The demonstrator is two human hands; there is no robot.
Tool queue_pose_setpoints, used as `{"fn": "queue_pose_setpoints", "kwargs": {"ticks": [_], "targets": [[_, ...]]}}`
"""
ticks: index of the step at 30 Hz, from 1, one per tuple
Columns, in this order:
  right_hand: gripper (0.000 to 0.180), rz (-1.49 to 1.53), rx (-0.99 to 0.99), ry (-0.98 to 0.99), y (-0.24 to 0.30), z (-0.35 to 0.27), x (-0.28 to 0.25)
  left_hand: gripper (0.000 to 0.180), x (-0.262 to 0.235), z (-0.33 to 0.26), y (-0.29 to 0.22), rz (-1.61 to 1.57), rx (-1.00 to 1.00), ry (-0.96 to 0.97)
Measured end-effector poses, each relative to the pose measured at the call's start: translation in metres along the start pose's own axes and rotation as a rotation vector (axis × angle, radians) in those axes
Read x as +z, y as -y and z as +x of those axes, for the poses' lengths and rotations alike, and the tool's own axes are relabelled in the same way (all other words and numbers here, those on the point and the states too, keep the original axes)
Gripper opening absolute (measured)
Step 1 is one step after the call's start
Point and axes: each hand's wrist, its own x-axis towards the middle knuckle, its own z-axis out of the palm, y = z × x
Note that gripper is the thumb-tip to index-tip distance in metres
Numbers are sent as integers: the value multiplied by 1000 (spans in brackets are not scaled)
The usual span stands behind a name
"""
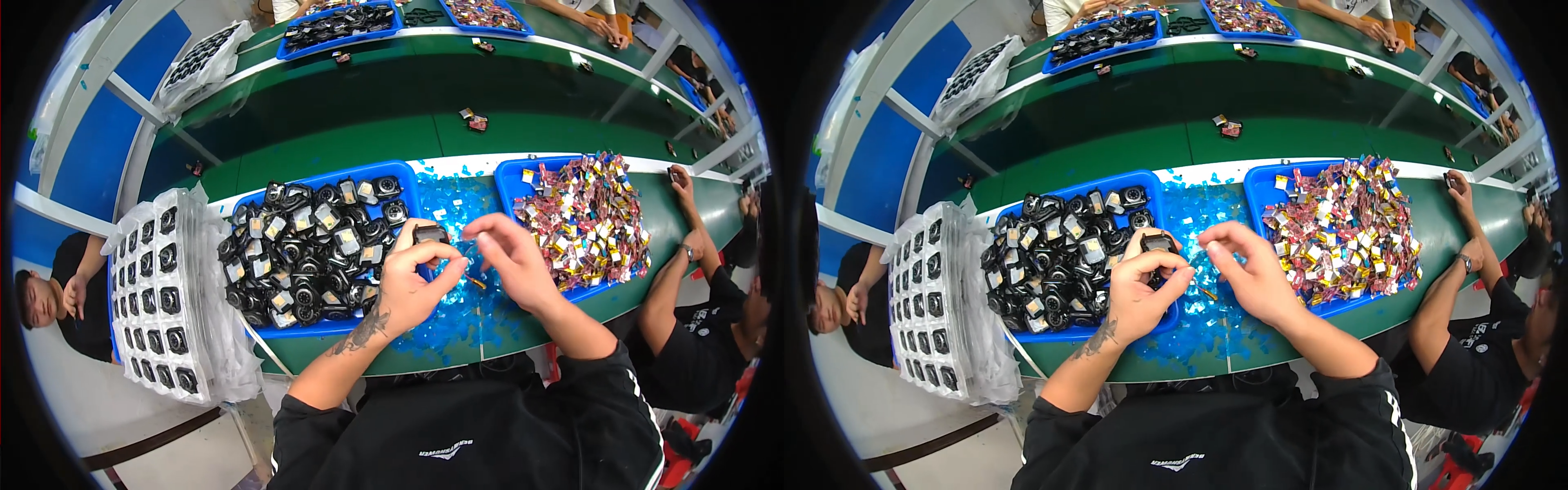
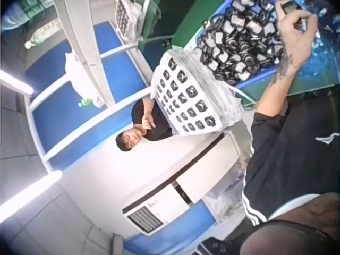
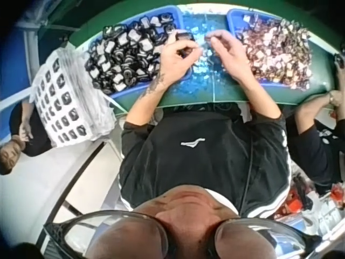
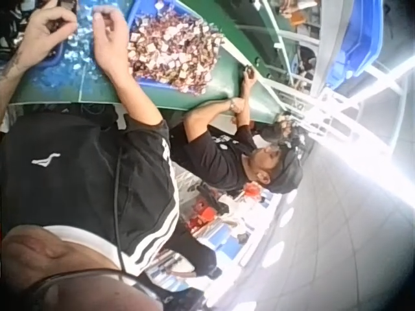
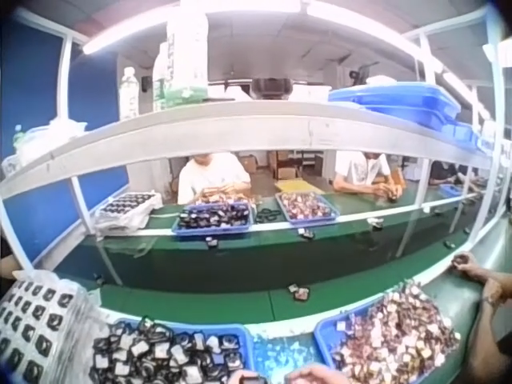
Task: Assembling small electronic components and batteries on a production line.
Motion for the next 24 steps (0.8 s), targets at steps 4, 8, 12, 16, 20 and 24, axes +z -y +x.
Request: {"fn": "queue_pose_setpoints", "kwargs": {"ticks": [4, 8, 12, 16, 20, 24], "targets": [[16, -204, -314, -87, 20, -7, 2, 9, 1, -1, 4, 47, 131, -50], [11, -322, -273, -71, 28, -4, 5, 11, 2, -2, 2, 46, 119, -70], [9, -345, -237, -51, 24, -4, 6, 12, 2, -1, 4, 33, 120, -37], [9, -761, -490, -125, 21, -1, 13, 12, 6, -5, 10, -107, -33, -34], [17, -1170, -847, -219, 16, 1, 18, 11, 9, -5, 16, -214, -107, -61], [19, -1193, -861, -170, 12, -5, 19, 11, 7, -5, 15, -407, -281, -6]]}}
